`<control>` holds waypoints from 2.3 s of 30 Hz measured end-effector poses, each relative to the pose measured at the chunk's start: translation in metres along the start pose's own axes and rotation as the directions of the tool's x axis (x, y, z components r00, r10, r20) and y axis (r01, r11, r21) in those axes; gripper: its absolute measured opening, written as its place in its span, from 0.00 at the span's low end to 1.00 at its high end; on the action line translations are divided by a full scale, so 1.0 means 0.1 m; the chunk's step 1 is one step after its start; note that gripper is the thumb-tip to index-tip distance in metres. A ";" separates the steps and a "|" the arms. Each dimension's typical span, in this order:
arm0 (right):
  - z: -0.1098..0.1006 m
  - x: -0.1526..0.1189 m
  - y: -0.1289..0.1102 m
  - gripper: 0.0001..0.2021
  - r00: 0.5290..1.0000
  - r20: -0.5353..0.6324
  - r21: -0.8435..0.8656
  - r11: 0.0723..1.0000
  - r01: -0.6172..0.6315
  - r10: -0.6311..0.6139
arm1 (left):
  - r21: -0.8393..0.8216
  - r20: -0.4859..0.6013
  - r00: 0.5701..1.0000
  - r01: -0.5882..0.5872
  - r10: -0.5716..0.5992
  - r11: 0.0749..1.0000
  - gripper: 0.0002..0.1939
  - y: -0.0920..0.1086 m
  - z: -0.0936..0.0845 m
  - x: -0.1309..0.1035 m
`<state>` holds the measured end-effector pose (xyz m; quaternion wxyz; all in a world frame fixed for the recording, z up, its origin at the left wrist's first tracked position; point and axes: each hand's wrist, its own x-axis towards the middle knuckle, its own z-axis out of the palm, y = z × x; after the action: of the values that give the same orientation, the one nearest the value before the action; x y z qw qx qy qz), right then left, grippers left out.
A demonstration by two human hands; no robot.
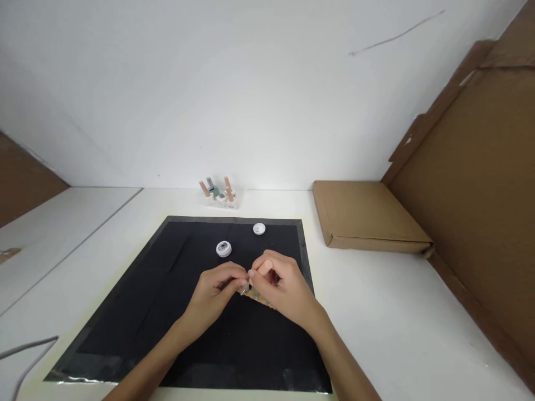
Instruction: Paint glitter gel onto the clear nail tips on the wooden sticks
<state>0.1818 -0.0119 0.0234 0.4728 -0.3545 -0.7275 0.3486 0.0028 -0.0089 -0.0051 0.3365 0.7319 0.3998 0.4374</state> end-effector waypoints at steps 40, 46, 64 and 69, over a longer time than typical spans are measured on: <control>-0.02 0.03 0.04 0.10 0.975 -0.195 0.043 0.992 0.119 -0.109 | -0.207 -0.087 0.996 0.010 -0.029 0.978 0.07 0.04 -0.03 0.00; -0.04 0.00 0.04 0.09 0.957 -0.263 0.125 0.980 0.156 -0.119 | -0.346 -0.074 0.988 0.101 -0.134 0.933 0.06 0.04 -0.04 0.00; -0.03 -0.02 0.02 0.09 0.957 -0.271 0.171 0.973 0.157 -0.107 | -0.584 0.028 0.961 0.238 -0.274 0.776 0.10 0.07 -0.05 0.02; -0.03 -0.01 -0.03 0.08 0.972 -0.116 0.165 0.961 0.221 -0.204 | -0.626 0.061 0.959 0.251 -0.275 0.738 0.08 0.07 -0.05 0.02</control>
<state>0.1844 -0.0141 0.0262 0.5723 -0.2476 -0.7034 0.3411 0.0012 -0.0095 0.0039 0.6121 0.5057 0.3364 0.5064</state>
